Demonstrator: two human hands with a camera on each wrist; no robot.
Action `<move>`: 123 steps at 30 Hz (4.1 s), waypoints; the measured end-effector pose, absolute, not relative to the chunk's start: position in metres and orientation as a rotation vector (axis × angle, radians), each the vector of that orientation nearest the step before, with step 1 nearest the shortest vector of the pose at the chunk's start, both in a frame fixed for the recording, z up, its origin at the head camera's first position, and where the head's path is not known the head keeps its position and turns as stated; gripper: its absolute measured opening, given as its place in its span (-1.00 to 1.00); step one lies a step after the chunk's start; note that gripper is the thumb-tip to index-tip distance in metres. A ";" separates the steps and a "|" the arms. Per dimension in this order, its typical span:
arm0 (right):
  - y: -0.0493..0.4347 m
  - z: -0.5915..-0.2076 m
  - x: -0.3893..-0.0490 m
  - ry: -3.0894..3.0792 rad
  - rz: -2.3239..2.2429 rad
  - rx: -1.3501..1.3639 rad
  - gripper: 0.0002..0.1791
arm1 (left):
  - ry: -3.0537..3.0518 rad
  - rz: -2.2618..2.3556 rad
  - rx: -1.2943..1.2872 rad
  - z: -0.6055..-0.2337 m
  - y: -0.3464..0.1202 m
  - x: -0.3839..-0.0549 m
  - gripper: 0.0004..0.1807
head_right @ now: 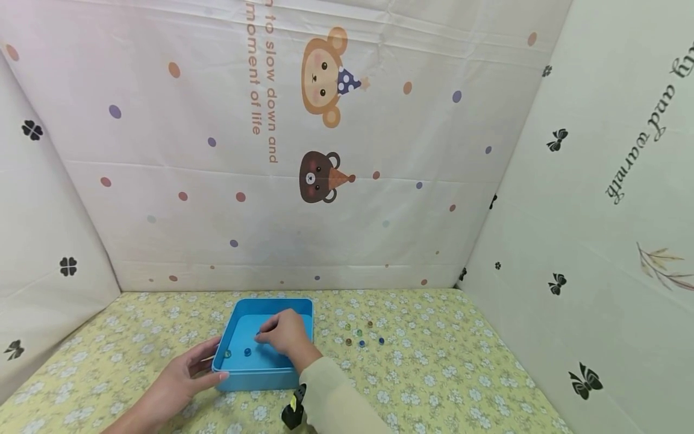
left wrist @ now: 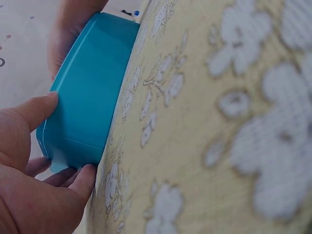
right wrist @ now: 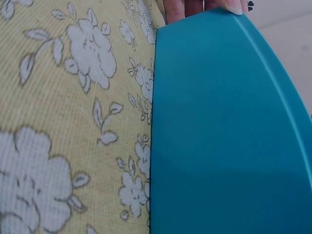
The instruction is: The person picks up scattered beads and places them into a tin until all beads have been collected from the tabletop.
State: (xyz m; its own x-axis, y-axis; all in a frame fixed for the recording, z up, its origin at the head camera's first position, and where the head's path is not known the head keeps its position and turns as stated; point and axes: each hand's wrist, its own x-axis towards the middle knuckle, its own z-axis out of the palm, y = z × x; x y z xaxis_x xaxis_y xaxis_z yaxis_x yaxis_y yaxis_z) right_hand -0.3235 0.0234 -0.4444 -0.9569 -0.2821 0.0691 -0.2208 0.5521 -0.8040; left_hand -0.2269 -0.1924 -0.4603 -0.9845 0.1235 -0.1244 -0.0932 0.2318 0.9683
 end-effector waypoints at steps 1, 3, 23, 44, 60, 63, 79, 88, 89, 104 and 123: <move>0.023 -0.444 -0.324 2.708 -1.383 -0.436 -0.90 | 2.322 1.846 0.027 -0.460 -0.192 -0.227 -0.08; 0.023 -0.443 -0.324 2.713 -1.374 -0.431 -0.89 | 2.329 1.842 0.028 -0.460 -0.192 -0.227 -0.08; 0.032 -0.435 -0.316 2.702 -1.420 -0.554 -0.84 | 2.325 1.846 -0.007 -0.462 -0.191 -0.228 -0.06; 0.070 -0.422 -0.322 2.665 -1.623 -0.529 -0.87 | 2.389 1.803 -0.059 -0.463 -0.189 -0.232 -0.04; 0.108 -0.434 -0.327 2.568 -1.858 -0.597 -0.80 | 2.374 1.825 -0.052 -0.462 -0.189 -0.231 -0.03; 0.115 -0.436 -0.327 2.562 -1.890 -0.587 -0.78 | 2.379 1.819 -0.059 -0.461 -0.189 -0.231 -0.03; 0.150 -0.447 -0.327 2.616 -1.935 -0.484 -0.83 | 2.383 1.814 -0.067 -0.462 -0.189 -0.232 -0.03; 0.170 -0.451 -0.326 2.615 -1.961 -0.400 -0.89 | 2.369 1.820 -0.046 -0.462 -0.190 -0.231 -0.03; 0.172 -0.452 -0.326 2.618 -1.960 -0.397 -0.88 | 2.365 1.824 -0.046 -0.462 -0.190 -0.231 -0.04; 0.199 -0.459 -0.327 2.629 -1.914 -0.341 -0.71 | 2.384 1.802 -0.046 -0.459 -0.190 -0.231 -0.03; 0.211 -0.458 -0.324 2.664 -1.887 -0.248 -0.81 | 2.400 1.796 -0.045 -0.458 -0.191 -0.231 -0.04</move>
State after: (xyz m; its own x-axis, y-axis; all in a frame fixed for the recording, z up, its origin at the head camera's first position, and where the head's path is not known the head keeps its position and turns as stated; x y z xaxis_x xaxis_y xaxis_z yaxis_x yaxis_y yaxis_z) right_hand -0.3239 0.2111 -0.4575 -0.9798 -0.0470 0.1942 -0.1988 0.3272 -0.9238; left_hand -0.2307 -0.1908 -0.4576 -0.9892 0.0621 -0.1328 -0.1099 0.2856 0.9520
